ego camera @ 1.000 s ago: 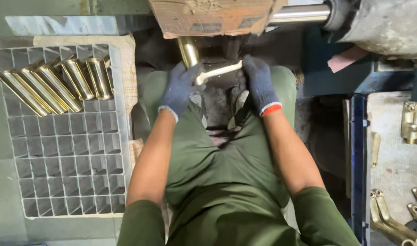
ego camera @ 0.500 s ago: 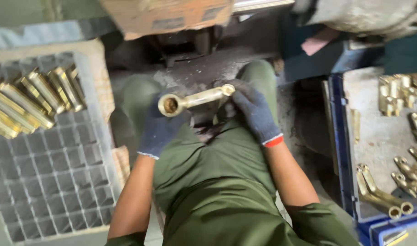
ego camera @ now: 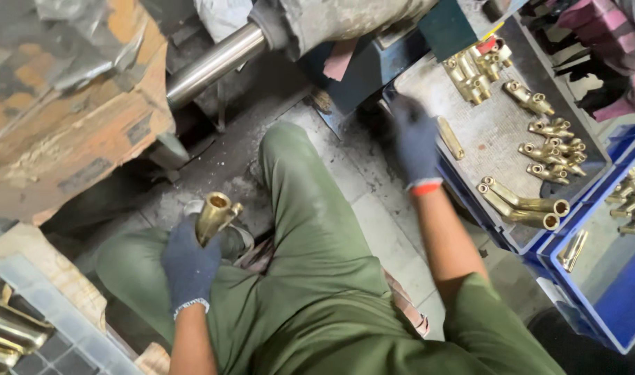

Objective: The person holds a metal part against a rotating polishing wheel and rotates it by hand to polish the surface.

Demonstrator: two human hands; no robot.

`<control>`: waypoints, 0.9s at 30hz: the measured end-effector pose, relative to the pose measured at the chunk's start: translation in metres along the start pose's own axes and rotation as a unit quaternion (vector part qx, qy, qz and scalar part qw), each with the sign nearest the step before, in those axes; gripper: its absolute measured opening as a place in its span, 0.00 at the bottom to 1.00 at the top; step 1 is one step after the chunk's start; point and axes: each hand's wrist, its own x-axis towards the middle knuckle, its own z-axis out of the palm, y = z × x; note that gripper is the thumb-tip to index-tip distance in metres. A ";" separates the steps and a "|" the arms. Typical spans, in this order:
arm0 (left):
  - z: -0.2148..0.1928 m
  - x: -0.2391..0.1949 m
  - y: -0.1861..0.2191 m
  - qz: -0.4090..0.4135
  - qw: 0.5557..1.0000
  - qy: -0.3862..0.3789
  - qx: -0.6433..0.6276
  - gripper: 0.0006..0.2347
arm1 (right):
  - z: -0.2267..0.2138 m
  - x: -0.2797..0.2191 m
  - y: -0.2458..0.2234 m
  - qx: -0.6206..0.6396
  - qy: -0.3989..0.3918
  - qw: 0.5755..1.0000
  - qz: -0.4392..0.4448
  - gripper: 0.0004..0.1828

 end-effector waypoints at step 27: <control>0.020 0.015 0.001 -0.055 0.985 -0.166 0.008 0.16 | 0.142 -0.049 -0.170 0.227 -0.433 0.859 -0.149 0.26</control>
